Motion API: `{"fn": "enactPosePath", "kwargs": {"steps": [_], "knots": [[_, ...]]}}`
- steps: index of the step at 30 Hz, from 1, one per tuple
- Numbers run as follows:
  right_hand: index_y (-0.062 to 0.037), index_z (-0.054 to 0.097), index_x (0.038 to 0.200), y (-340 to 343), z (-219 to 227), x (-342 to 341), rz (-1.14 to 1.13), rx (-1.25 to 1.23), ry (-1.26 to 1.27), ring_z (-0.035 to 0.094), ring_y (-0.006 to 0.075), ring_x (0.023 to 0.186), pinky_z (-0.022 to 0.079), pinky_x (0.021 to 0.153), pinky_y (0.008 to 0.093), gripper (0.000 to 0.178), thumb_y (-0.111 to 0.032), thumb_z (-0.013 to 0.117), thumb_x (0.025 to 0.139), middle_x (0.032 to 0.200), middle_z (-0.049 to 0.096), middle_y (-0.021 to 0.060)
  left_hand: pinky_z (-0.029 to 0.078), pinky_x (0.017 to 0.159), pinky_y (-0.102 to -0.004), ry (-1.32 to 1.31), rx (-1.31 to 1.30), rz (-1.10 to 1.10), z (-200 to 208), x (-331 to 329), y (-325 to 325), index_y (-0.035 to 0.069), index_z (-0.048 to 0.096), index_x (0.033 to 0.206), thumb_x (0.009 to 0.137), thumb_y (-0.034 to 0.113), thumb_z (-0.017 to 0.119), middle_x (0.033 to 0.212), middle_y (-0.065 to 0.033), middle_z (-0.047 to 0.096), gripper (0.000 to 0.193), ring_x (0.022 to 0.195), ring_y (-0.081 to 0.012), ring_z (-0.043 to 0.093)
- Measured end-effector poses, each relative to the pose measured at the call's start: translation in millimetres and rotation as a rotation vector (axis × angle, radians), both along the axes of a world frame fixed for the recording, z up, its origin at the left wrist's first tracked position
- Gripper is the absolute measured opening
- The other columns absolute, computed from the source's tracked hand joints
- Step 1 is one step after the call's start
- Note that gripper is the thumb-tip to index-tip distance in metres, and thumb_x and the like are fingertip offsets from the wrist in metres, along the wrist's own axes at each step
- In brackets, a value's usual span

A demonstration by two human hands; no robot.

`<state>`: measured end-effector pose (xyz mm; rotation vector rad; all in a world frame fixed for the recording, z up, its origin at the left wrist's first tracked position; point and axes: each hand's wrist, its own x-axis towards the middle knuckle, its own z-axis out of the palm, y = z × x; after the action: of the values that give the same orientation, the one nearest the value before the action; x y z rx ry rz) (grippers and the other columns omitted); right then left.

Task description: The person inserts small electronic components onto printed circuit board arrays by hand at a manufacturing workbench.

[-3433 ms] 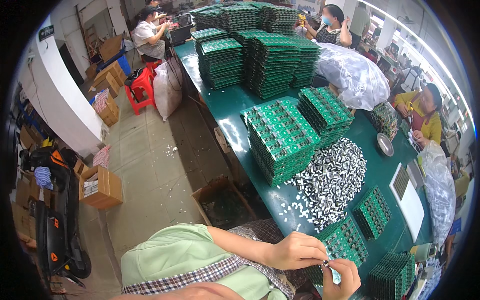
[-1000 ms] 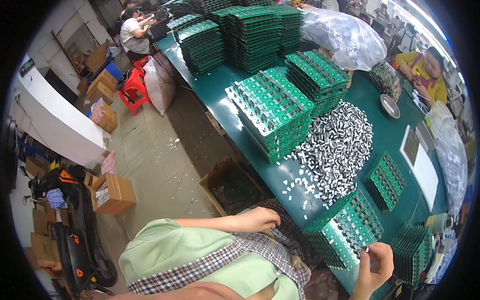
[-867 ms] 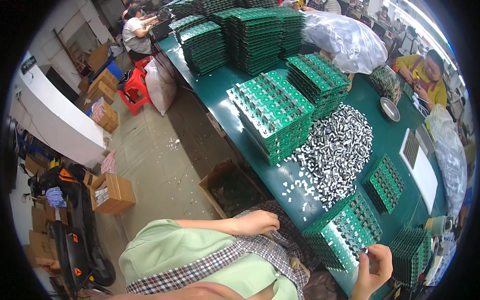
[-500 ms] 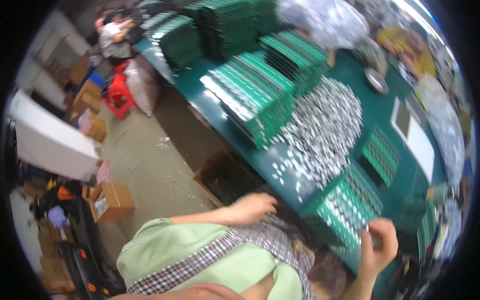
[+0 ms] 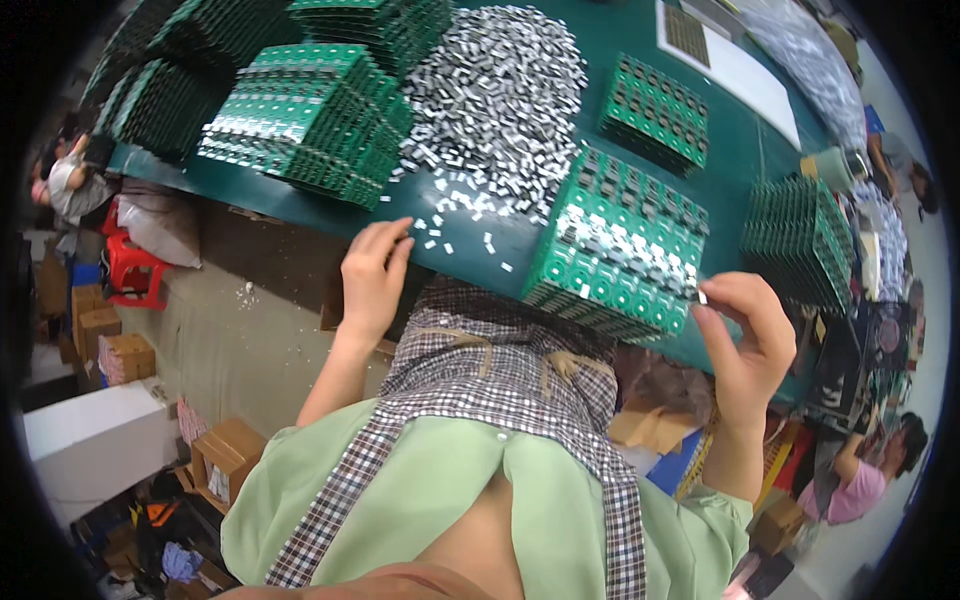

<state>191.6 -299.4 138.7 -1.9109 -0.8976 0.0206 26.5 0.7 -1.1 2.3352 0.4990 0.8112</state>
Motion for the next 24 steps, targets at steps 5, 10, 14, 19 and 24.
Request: {"fn": "enactPosePath", "kwargs": {"steps": [5, 10, 14, 19, 24], "knots": [[0.0048, 0.063, 0.091, -1, 1, 0, 0.014, -0.067, -0.059, 0.060, 0.0179, 0.083, 0.049, 0.073, 0.0256, 0.020, 0.010, 0.066, 0.072, 0.088, 0.062, 0.0111, 0.047, 0.069, -0.0369, 0.022, -0.099, 0.018, -2, 23, 8, 0.000, 0.059, 0.110, 0.084, 0.001, 0.059, 0.089, -0.0127, 0.060, 0.026, 0.075, -0.0293, 0.058], [0.0039, 0.064, 0.091, 4, 2, -2, -0.035, -0.138, -0.056, 0.061, 0.0170, 0.081, 0.051, 0.072, 0.0270, 0.019, 0.008, 0.067, 0.073, 0.087, 0.063, 0.0105, 0.050, 0.070, -0.0450, 0.250, 0.129, 0.133, -1, 62, 12, -0.001, 0.051, 0.118, 0.088, 0.007, 0.053, 0.089, -0.0186, 0.062, 0.031, 0.081, -0.0373, 0.062], [0.0008, 0.065, 0.091, 17, -4, 15, 0.001, -0.174, -0.111, 0.063, 0.0196, 0.078, 0.051, 0.069, 0.0284, 0.016, 0.003, 0.067, 0.075, 0.085, 0.064, 0.0099, 0.050, 0.064, -0.0472, 0.380, 0.268, 0.236, 1, 65, 20, 0.001, 0.055, 0.106, 0.090, 0.012, 0.052, 0.083, -0.0193, 0.064, 0.020, 0.074, -0.0389, 0.063], [-0.0032, 0.065, 0.090, 15, -21, 30, -0.055, -0.252, -0.360, 0.063, 0.0248, 0.078, 0.051, 0.067, 0.0317, 0.015, -0.003, 0.068, 0.076, 0.086, 0.063, 0.0091, 0.048, 0.060, -0.0447, 0.326, 0.229, 0.253, -3, 69, 16, 0.004, 0.055, 0.091, 0.089, 0.016, 0.057, 0.078, -0.0153, 0.062, 0.013, 0.068, -0.0352, 0.062], [-0.0058, 0.064, 0.086, 22, -32, 46, -0.067, -0.399, -0.513, 0.063, 0.0261, 0.079, 0.051, 0.068, 0.0349, 0.008, -0.009, 0.066, 0.079, 0.087, 0.062, 0.0062, 0.044, 0.057, -0.0333, 0.076, 0.021, 0.121, -7, 65, 15, 0.001, 0.055, 0.085, 0.082, 0.009, 0.063, 0.072, -0.0088, 0.056, 0.012, 0.059, -0.0220, 0.052]]}}
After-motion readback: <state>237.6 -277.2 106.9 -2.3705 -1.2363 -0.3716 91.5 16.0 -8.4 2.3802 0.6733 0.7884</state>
